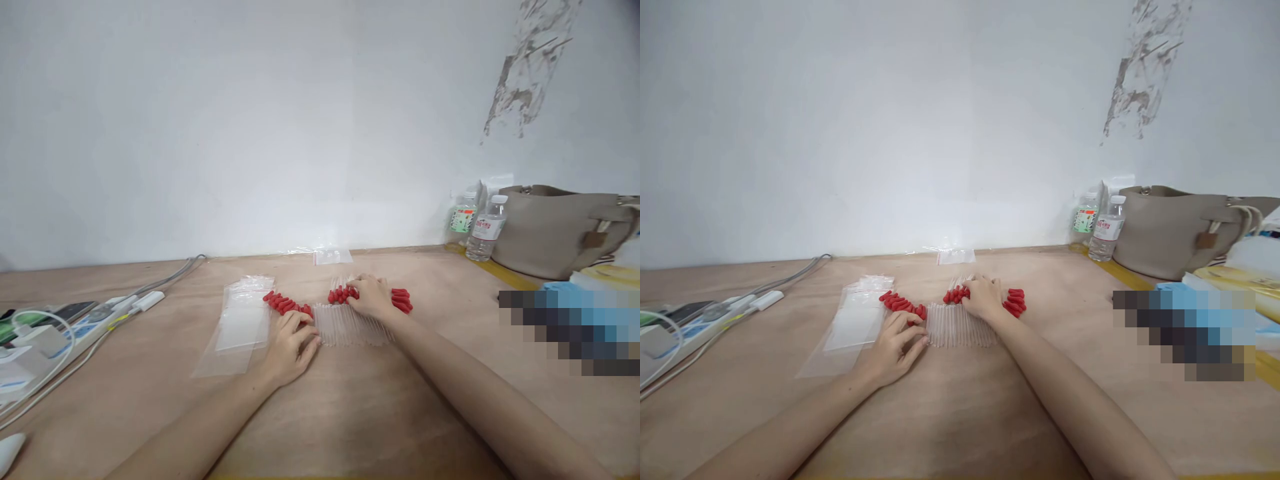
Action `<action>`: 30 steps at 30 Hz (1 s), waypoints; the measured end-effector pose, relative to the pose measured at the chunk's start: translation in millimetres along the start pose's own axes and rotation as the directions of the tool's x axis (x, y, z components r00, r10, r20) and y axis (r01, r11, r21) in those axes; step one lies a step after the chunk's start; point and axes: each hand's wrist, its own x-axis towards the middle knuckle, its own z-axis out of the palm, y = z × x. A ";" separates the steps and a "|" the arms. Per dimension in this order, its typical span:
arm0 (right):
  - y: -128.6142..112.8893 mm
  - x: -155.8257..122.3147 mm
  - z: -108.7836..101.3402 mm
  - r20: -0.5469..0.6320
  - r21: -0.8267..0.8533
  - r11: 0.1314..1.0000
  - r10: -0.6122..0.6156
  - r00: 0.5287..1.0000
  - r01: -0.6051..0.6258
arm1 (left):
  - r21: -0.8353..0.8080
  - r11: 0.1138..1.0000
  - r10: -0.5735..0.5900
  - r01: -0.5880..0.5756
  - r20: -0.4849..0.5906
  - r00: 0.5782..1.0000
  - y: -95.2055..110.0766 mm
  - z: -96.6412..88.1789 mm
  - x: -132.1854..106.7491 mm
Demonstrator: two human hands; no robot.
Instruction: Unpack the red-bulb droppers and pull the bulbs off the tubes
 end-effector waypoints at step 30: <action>14.9 -94.7 -10.9 -0.357 0.381 0.853 -0.219 0.908 0.356 | 0.160 0.953 0.267 -0.258 -0.038 0.963 10.9 15.9 9.5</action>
